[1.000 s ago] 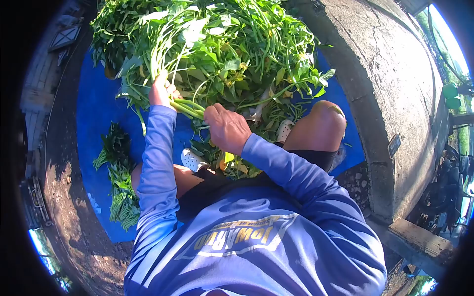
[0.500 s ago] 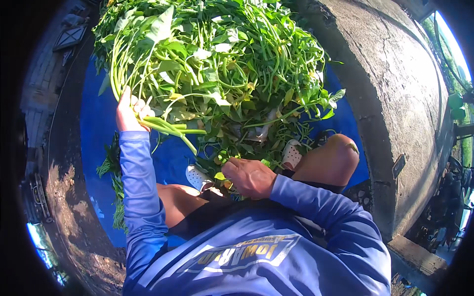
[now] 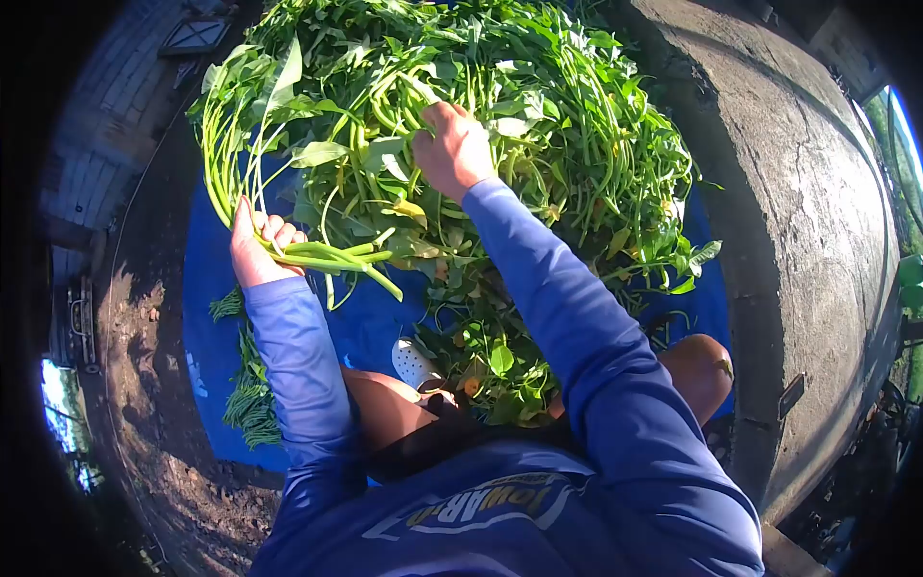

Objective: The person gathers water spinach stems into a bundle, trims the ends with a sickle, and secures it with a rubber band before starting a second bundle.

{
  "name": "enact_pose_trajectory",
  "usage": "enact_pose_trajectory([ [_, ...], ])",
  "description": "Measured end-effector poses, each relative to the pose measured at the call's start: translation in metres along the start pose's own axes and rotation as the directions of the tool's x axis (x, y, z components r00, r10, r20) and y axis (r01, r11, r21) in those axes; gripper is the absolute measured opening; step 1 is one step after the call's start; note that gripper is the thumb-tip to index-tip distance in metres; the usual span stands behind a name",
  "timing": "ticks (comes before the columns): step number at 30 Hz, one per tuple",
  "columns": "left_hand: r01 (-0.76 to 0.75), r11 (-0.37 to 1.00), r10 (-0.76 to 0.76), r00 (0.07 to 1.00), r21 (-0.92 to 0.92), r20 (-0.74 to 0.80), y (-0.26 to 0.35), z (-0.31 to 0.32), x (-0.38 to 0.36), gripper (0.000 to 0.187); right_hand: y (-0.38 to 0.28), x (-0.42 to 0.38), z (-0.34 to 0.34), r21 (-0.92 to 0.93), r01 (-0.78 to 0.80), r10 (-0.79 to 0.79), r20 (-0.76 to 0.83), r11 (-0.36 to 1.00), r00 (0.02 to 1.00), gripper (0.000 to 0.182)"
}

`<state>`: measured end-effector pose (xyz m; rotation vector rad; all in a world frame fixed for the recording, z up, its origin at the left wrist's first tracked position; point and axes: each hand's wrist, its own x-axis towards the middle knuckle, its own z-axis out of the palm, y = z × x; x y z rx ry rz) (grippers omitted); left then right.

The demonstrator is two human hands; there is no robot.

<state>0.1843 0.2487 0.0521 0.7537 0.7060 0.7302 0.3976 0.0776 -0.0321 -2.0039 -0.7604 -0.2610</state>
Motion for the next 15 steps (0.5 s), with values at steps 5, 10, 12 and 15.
enact_pose_trajectory([
  [5,-0.155,0.981,0.153,0.988,-0.113,-0.034,0.035,-0.032,0.002,0.05,-0.056,0.06,0.06,-0.134,-0.107,0.126,0.14,0.985,0.982,0.074],
  [10,-0.139,0.966,0.128,0.99,-0.219,-0.064,0.049,-0.05,0.007,0.049,-0.092,0.094,0.13,-0.443,-0.166,0.291,0.229,0.881,0.929,0.119],
  [12,-0.116,0.966,0.105,0.993,-0.232,-0.058,0.053,-0.059,0.009,0.051,-0.1,0.094,0.14,-0.522,-0.194,0.375,0.267,0.831,0.888,0.132],
  [15,-0.078,0.964,0.071,0.997,-0.255,-0.037,0.06,-0.071,0.012,0.051,-0.095,0.091,0.129,-0.636,-0.165,0.473,0.351,0.754,0.808,0.148],
])
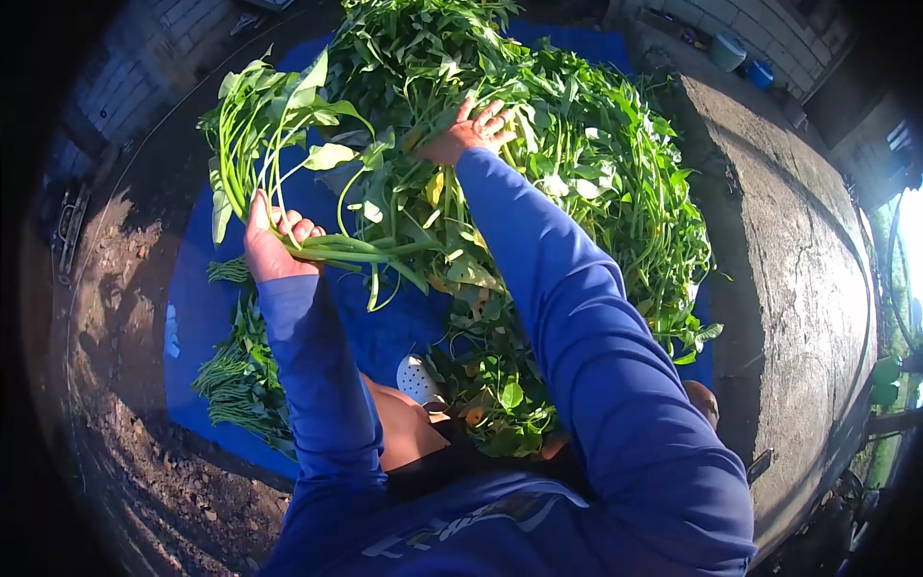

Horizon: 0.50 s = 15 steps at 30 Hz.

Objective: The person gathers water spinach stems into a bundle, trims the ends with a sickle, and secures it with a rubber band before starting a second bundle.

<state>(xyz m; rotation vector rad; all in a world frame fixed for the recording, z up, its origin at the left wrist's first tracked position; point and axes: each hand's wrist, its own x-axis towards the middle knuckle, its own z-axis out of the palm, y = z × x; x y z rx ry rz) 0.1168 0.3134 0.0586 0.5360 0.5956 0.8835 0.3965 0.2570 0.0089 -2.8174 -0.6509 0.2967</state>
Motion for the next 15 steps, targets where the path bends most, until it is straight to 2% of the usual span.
enact_pose_trajectory([
  [2,0.014,1.0,-0.015,1.0,-0.026,-0.023,0.006,-0.006,0.002,0.051,0.026,-0.008,-0.01,-0.051,-0.036,0.034,-0.032,0.998,0.999,0.14],
  [4,0.015,1.0,-0.016,0.999,-0.026,-0.046,0.01,-0.008,0.0,0.052,0.062,-0.007,-0.023,0.02,-0.017,0.012,0.225,1.0,0.974,0.138],
  [7,0.017,0.998,-0.018,1.0,-0.057,-0.02,0.012,-0.017,-0.001,0.049,0.084,-0.009,-0.015,-0.044,-0.04,0.044,0.108,0.998,0.993,0.137],
  [11,0.025,0.999,-0.025,1.0,-0.048,-0.002,0.019,-0.021,-0.006,0.05,0.042,-0.003,-0.004,-0.184,-0.253,0.272,0.086,0.95,0.959,0.139],
  [12,0.028,0.998,-0.027,1.0,-0.053,0.013,0.019,-0.022,-0.006,0.05,0.04,-0.001,-0.005,-0.089,-0.246,0.257,0.148,0.965,0.955,0.14],
  [14,0.012,0.999,-0.011,1.0,-0.051,0.012,0.02,-0.023,-0.006,0.049,0.035,0.003,-0.005,-0.148,-0.206,0.224,0.119,0.967,0.967,0.141],
  [15,0.008,0.999,-0.007,1.0,-0.048,0.006,0.02,-0.025,-0.005,0.049,0.041,0.019,-0.002,-0.129,-0.15,0.169,0.154,0.98,0.974,0.137],
])
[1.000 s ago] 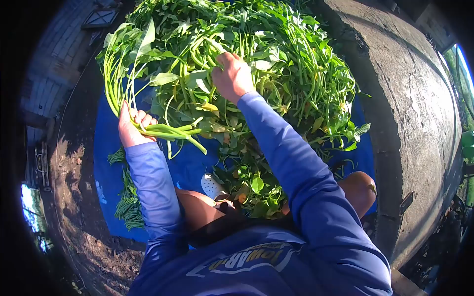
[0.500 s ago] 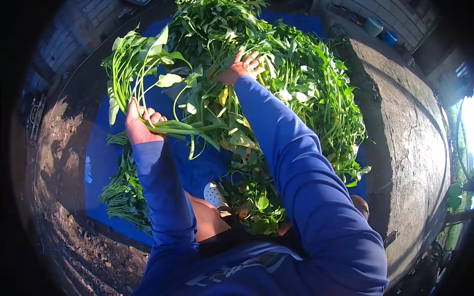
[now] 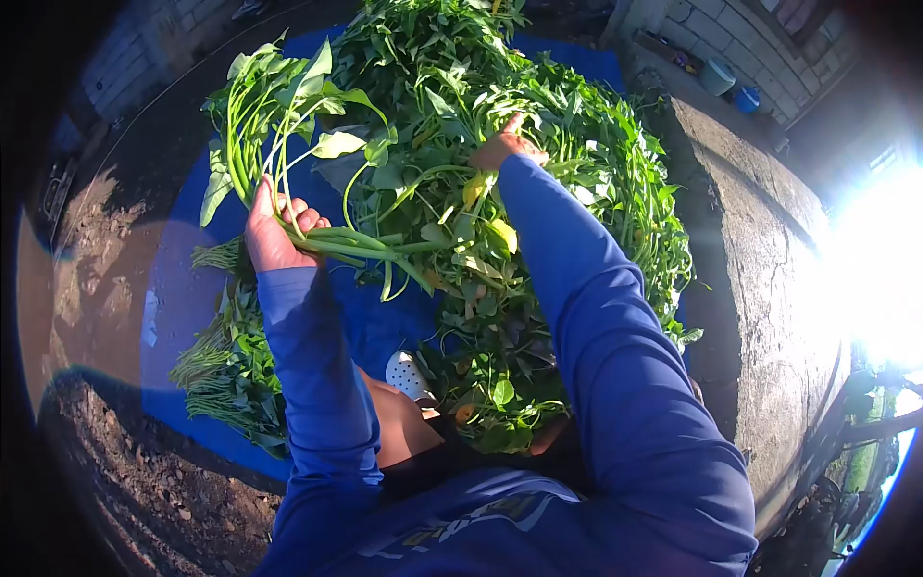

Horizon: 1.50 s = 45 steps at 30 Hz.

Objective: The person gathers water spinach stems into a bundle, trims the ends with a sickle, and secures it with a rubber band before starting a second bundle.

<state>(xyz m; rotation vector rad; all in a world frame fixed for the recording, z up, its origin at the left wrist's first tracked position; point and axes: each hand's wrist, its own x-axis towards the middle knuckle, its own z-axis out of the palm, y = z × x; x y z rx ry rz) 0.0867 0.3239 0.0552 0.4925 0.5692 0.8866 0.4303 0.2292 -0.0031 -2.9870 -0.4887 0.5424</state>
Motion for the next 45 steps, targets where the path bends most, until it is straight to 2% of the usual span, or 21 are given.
enact_pose_trajectory([
  [1,-0.003,1.0,0.004,1.0,-0.008,0.01,0.0,-0.002,0.0,0.048,0.007,0.008,-0.007,0.011,0.056,-0.056,0.031,0.998,0.998,0.134],
  [2,-0.005,1.0,0.005,1.0,-0.017,0.018,0.0,-0.004,0.001,0.048,0.019,0.017,-0.018,-0.029,0.243,-0.241,0.073,0.97,0.968,0.102],
  [4,-0.022,1.0,0.023,1.0,-0.019,0.005,0.0,-0.002,0.002,0.047,0.04,0.031,-0.039,0.115,0.327,-0.337,0.071,0.938,0.939,0.066],
  [5,-0.024,1.0,0.024,1.0,-0.015,-0.003,0.0,0.0,0.001,0.047,0.055,0.044,-0.04,0.294,0.222,-0.243,0.037,0.93,0.969,0.059],
  [7,-0.02,1.0,0.02,1.0,-0.004,-0.013,0.0,0.003,-0.002,0.047,0.08,0.029,-0.062,0.544,0.247,-0.377,0.142,0.802,0.915,0.042],
  [11,0.008,1.0,-0.008,1.0,0.004,0.019,0.001,0.001,-0.002,0.045,0.121,0.036,-0.083,0.859,0.138,-0.419,0.095,0.492,0.903,0.034],
  [14,0.018,1.0,-0.019,0.999,0.015,0.037,0.002,-0.002,-0.002,0.043,0.143,0.01,-0.126,0.935,0.093,-0.385,0.049,0.342,0.922,0.022],
  [18,0.047,0.999,-0.047,0.999,0.004,0.004,0.004,0.004,-0.008,0.042,0.167,-0.018,-0.203,0.946,0.256,-0.361,-0.172,0.2,0.917,0.025],
  [21,0.052,0.998,-0.051,0.999,0.024,-0.009,0.0,0.007,-0.01,0.039,0.182,-0.051,-0.261,0.897,0.363,-0.413,-0.239,0.252,0.879,0.027],
  [25,0.06,0.997,-0.06,0.998,0.047,0.001,-0.008,0.012,-0.013,0.04,0.197,-0.107,-0.269,0.662,0.554,-0.522,-0.278,0.504,0.807,0.048],
  [27,0.055,0.997,-0.056,0.998,0.058,0.014,-0.012,0.015,-0.015,0.041,0.195,-0.138,-0.231,0.453,0.688,-0.579,-0.375,0.567,0.724,0.071],
  [28,0.049,0.996,-0.05,0.998,0.07,0.022,-0.013,0.016,-0.018,0.042,0.199,-0.146,-0.206,0.434,0.669,-0.563,-0.362,0.604,0.743,0.096],
  [30,0.061,0.991,-0.076,0.99,0.123,0.118,-0.014,0.007,-0.015,0.045,0.215,-0.139,-0.14,0.215,0.619,-0.527,-0.362,0.756,0.769,0.115],
  [31,0.085,0.988,-0.104,0.983,0.127,0.15,-0.014,0.006,-0.015,0.045,0.217,-0.147,-0.109,0.252,0.547,-0.513,-0.19,0.799,0.837,0.124],
  [33,0.093,0.983,-0.105,0.992,0.159,0.067,-0.021,0.017,-0.029,0.051,0.245,-0.111,-0.022,0.199,0.62,-0.621,-0.063,0.759,0.781,0.139],
  [35,0.138,0.972,-0.164,0.978,0.189,0.128,-0.03,0.014,-0.031,0.053,0.252,-0.106,0.036,0.37,0.436,-0.477,0.02,0.82,0.879,0.133],
  [39,0.22,0.956,-0.26,0.942,0.195,0.213,-0.047,0.01,-0.044,0.053,0.237,-0.121,0.058,0.508,0.404,-0.328,-0.235,0.761,0.915,0.092],
  [40,0.227,0.951,-0.268,0.944,0.209,0.194,-0.055,0.013,-0.048,0.053,0.236,-0.12,0.065,0.439,0.465,-0.325,-0.359,0.769,0.875,0.08],
  [43,0.237,0.943,-0.287,0.935,0.235,0.21,-0.082,0.022,-0.06,0.05,0.235,-0.113,0.043,0.682,0.3,-0.248,-0.176,0.667,0.953,0.076],
  [44,0.238,0.938,-0.29,0.937,0.251,0.196,-0.091,0.026,-0.062,0.049,0.237,-0.103,0.043,0.713,0.282,-0.169,-0.226,0.642,0.959,0.073],
  [45,0.239,0.934,-0.291,0.939,0.266,0.181,-0.099,0.03,-0.063,0.048,0.237,-0.089,0.044,0.601,0.202,-0.057,-0.252,0.773,0.966,0.06],
])
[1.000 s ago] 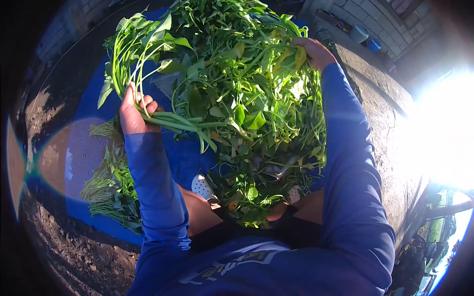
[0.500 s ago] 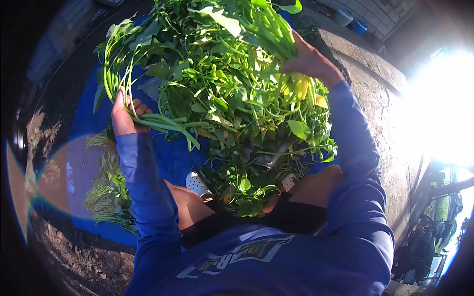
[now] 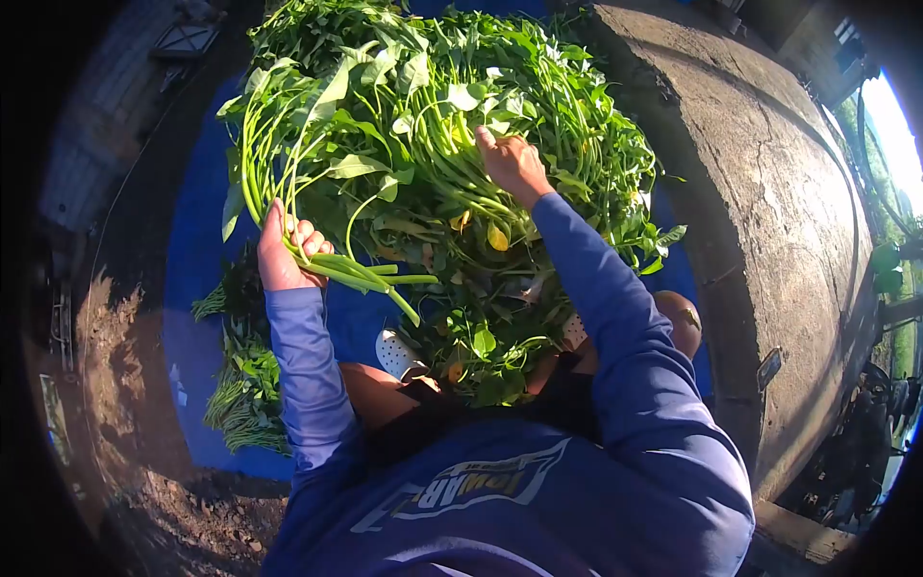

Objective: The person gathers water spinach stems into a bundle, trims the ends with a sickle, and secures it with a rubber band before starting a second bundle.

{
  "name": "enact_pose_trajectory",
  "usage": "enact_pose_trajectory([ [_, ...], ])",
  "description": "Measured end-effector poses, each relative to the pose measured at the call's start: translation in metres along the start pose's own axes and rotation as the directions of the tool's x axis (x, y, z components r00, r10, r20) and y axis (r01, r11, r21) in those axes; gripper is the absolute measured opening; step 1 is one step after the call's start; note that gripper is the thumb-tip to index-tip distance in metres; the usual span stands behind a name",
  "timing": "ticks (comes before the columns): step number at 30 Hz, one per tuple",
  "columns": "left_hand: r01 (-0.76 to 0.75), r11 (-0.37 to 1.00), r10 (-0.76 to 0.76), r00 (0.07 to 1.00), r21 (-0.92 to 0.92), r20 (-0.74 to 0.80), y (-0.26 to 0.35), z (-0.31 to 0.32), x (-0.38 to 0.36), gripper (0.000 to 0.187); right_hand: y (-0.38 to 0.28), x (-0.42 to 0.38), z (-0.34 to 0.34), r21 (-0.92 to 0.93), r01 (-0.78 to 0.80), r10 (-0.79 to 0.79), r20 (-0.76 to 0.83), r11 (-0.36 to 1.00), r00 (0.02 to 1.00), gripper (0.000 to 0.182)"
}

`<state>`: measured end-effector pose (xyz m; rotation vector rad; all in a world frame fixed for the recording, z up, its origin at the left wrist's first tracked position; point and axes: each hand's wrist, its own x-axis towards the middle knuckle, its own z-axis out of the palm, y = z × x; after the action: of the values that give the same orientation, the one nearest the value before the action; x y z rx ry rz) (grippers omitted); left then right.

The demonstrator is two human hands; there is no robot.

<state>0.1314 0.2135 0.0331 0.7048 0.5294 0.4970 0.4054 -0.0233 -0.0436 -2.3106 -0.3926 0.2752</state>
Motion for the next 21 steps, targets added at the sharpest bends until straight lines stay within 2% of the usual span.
enact_pose_trajectory([
  [1,0.004,1.0,-0.004,1.0,0.0,-0.004,-0.004,0.005,0.001,0.047,0.005,0.008,0.006,-0.171,0.245,-0.27,-0.144,0.954,0.952,0.051],
  [2,0.004,1.0,-0.003,1.0,0.018,-0.021,-0.01,0.009,0.002,0.047,0.012,0.014,0.01,-0.367,0.431,-0.53,-0.236,0.825,0.814,0.043],
  [3,0.019,0.999,-0.018,0.999,0.035,-0.029,-0.016,0.01,0.005,0.047,-0.001,0.012,0.009,-0.22,0.427,-0.473,-0.244,0.877,0.847,0.032],
  [4,0.035,0.998,-0.033,0.999,0.05,-0.037,-0.023,0.01,0.009,0.047,-0.005,0.022,0.02,-0.02,0.333,-0.331,-0.184,0.943,0.925,0.034],
  [6,0.057,0.996,-0.049,0.993,0.075,-0.104,-0.04,0.013,0.015,0.045,-0.008,0.036,0.028,-0.157,0.334,-0.357,-0.16,0.93,0.92,0.032],
  [7,0.061,0.995,-0.051,0.992,0.085,-0.116,-0.048,0.012,0.018,0.042,-0.008,0.042,0.023,-0.131,0.281,-0.295,-0.098,0.951,0.95,0.03],
  [8,0.062,0.994,-0.05,0.99,0.089,-0.128,-0.054,0.01,0.019,0.039,-0.009,0.049,0.016,-0.16,0.258,-0.276,-0.106,0.953,0.955,0.025],
  [9,0.059,0.993,-0.043,0.987,0.102,-0.153,-0.057,0.011,0.017,0.035,-0.012,0.049,0.0,-0.074,0.247,-0.254,-0.113,0.966,0.961,0.024],
  [10,-0.041,0.99,0.059,0.99,0.138,-0.132,-0.065,0.006,0.027,0.031,-0.014,0.051,-0.015,0.013,0.235,-0.232,-0.115,0.972,0.966,0.024],
  [11,-0.017,0.987,0.044,0.985,0.158,-0.168,-0.071,-0.002,0.032,0.031,-0.013,0.054,-0.021,0.256,0.142,-0.113,-0.125,0.956,0.986,0.025],
  [12,0.018,0.983,0.02,0.979,0.183,-0.203,-0.075,-0.002,0.03,0.03,-0.018,0.053,-0.044,0.422,-0.014,-0.041,0.121,0.906,0.992,0.027],
  [13,0.043,0.972,0.017,0.967,0.23,-0.255,-0.074,0.01,0.022,0.03,-0.017,0.056,-0.057,0.553,-0.084,-0.048,0.219,0.829,0.974,0.026],
  [14,0.033,0.974,0.021,0.972,0.224,-0.232,-0.08,0.006,0.026,0.03,-0.017,0.061,-0.069,0.662,-0.156,-0.077,0.308,0.733,0.948,0.026],
  [16,0.003,0.978,0.038,0.981,0.208,-0.191,-0.091,-0.009,0.035,0.032,-0.037,0.047,-0.097,0.736,-0.083,-0.131,0.228,0.672,0.965,0.024],
  [17,0.046,0.983,-0.006,0.976,0.179,-0.218,-0.088,-0.009,0.035,0.034,-0.054,0.03,-0.112,0.785,-0.05,-0.156,0.185,0.618,0.97,0.024],
  [18,0.046,0.978,-0.002,0.977,0.201,-0.213,-0.086,-0.008,0.034,0.035,-0.06,0.023,-0.125,0.843,-0.004,-0.206,0.136,0.537,0.969,0.03],
  [20,0.049,0.968,0.002,0.979,0.246,-0.206,-0.087,-0.005,0.033,0.037,-0.071,0.01,-0.14,0.866,0.094,-0.295,0.064,0.49,0.953,0.04],
  [21,0.048,0.968,-0.007,0.986,0.246,-0.164,-0.086,-0.006,0.031,0.038,-0.075,0.009,-0.145,0.855,0.075,-0.293,0.093,0.514,0.951,0.048],
])
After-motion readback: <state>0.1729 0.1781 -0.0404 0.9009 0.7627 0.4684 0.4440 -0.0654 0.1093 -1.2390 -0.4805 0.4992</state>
